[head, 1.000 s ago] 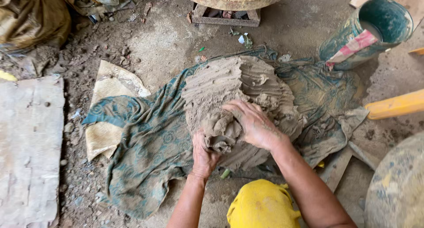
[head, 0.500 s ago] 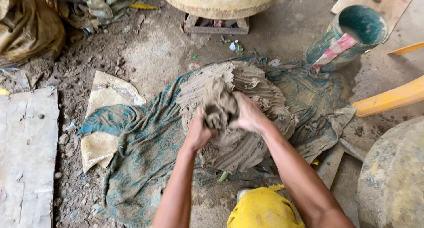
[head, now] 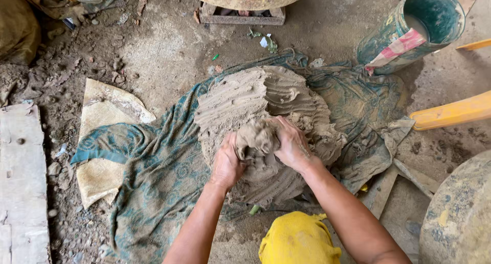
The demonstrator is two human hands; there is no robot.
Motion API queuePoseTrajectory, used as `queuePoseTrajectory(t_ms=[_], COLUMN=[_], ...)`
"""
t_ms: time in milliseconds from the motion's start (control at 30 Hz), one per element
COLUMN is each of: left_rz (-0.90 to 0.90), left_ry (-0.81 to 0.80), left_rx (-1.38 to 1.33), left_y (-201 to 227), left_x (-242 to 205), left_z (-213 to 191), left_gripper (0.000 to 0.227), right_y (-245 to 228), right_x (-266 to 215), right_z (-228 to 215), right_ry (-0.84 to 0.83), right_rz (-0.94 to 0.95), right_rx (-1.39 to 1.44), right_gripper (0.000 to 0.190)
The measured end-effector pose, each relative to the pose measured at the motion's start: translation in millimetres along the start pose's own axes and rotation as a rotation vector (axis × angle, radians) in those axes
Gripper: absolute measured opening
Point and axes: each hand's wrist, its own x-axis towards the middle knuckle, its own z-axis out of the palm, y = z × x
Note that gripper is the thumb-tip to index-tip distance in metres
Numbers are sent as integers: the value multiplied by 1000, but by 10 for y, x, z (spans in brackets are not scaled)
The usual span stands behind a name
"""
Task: The person kneads a large mound of moist clay by hand on a cloth-covered floor, repeatedly pushing, folding, and rotating the mass to ensure uniform consistency.
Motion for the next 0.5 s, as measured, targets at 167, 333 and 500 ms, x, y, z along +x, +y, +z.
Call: queuePoseTrajectory(t_ms=[167,333,500], left_rz=[-194,-108,-153], left_ry=[52,-157,-226], left_rx=[11,-253,-635], left_y=[-330,-45,368], left_x=[269,129,-529], left_z=[217,-98,-401], left_gripper=[48,75,142], right_y=[185,-400,-403], right_x=[288,154,-638], right_z=[178,-408,-748], right_ry=[-9,-392,-337], right_rz=[154,378,-28], right_rx=[-8,91,577], right_gripper=[70,119,125])
